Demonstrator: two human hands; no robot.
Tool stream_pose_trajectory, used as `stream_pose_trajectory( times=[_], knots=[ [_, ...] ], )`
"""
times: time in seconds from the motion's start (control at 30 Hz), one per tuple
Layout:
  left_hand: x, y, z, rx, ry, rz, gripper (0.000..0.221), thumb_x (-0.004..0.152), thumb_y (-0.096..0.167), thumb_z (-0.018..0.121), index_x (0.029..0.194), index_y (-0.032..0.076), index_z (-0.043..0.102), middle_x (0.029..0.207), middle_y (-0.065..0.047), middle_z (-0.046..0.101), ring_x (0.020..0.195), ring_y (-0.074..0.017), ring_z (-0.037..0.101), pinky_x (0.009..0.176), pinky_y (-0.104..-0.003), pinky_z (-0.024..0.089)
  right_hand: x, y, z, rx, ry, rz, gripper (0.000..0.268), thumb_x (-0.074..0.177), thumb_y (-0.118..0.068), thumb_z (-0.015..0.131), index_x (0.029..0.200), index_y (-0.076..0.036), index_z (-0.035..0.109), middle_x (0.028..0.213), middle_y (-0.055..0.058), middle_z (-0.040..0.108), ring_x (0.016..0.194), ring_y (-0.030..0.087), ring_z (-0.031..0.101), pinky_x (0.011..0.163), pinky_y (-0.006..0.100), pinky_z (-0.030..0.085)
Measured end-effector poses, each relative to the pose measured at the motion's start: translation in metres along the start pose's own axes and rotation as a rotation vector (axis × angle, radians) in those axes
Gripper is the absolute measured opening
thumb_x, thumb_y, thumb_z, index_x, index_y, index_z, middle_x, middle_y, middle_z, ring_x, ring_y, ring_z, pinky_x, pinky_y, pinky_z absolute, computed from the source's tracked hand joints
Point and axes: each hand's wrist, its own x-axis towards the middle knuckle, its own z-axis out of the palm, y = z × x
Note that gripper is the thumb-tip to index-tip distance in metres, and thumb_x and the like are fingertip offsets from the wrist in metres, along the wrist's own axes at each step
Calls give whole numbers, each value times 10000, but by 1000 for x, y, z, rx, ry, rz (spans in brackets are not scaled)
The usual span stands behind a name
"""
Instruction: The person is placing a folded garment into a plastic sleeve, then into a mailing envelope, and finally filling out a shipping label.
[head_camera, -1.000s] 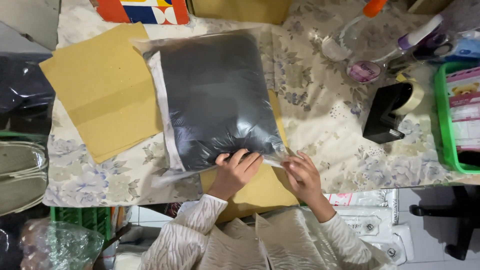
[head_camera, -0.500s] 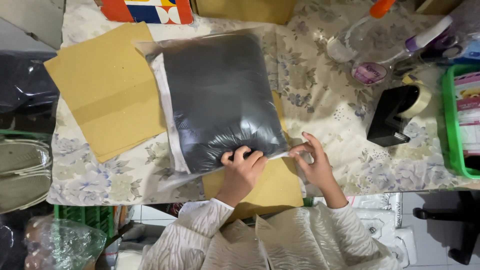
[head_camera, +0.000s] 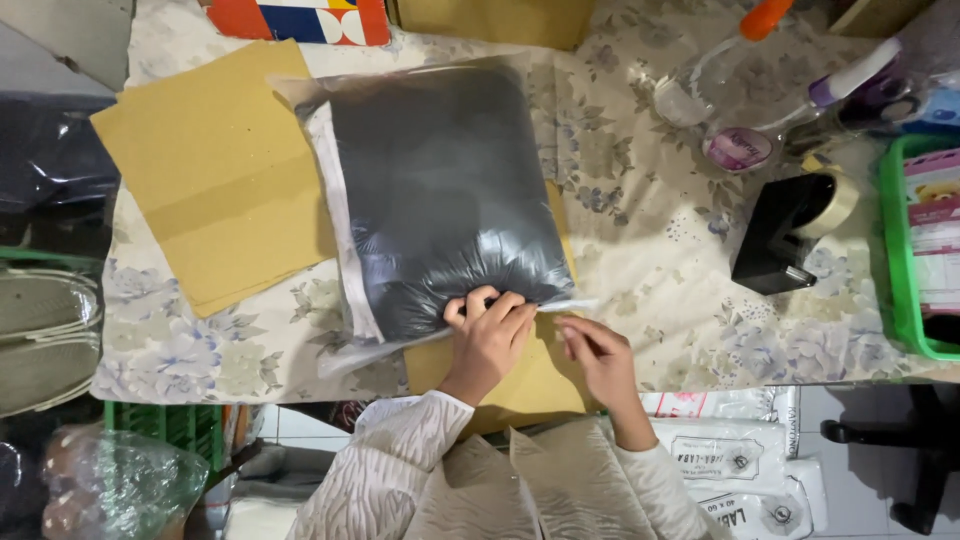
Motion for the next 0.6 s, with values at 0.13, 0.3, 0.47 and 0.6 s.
stream_pose_trajectory(
  times=[0.13, 0.3, 0.47, 0.6],
  knots=[
    [0, 1, 3, -25, 1, -10, 124, 1042, 289, 601, 980, 271, 707, 949, 111, 575, 1097, -155, 498, 926, -478, 217, 16, -4, 16, -158, -35, -233, 267, 862, 8, 760, 1099, -99, 817, 718, 60, 758, 626, 185, 699, 654, 320, 580],
    [-5, -4, 10, 6, -5, -13, 73, 1003, 300, 614, 956, 305, 669, 973, 111, 570, 1118, -162, 486, 929, -475, 230, 20, 35, 29, -428, 146, -470, 236, 831, -19, 838, 1054, -94, 826, 864, 74, 809, 682, 265, 737, 665, 354, 598],
    [-3, -3, 7, -60, -48, -40, 109, 1002, 284, 608, 910, 306, 662, 923, 135, 554, 1102, -146, 471, 944, -472, 207, 24, 63, 8, -609, 246, -501, 737, 699, -518, 911, 1332, -203, 706, 1103, 77, 345, 1048, 283, 422, 1017, 383, 425],
    [-2, -5, 6, -92, -29, -22, 85, 992, 266, 630, 920, 288, 668, 909, 122, 559, 1106, -150, 472, 944, -481, 216, 35, 34, 5, -479, 46, -404, 290, 768, -310, 891, 1039, -262, 801, 1145, 94, 354, 1138, 322, 412, 1069, 413, 400]
  ],
)
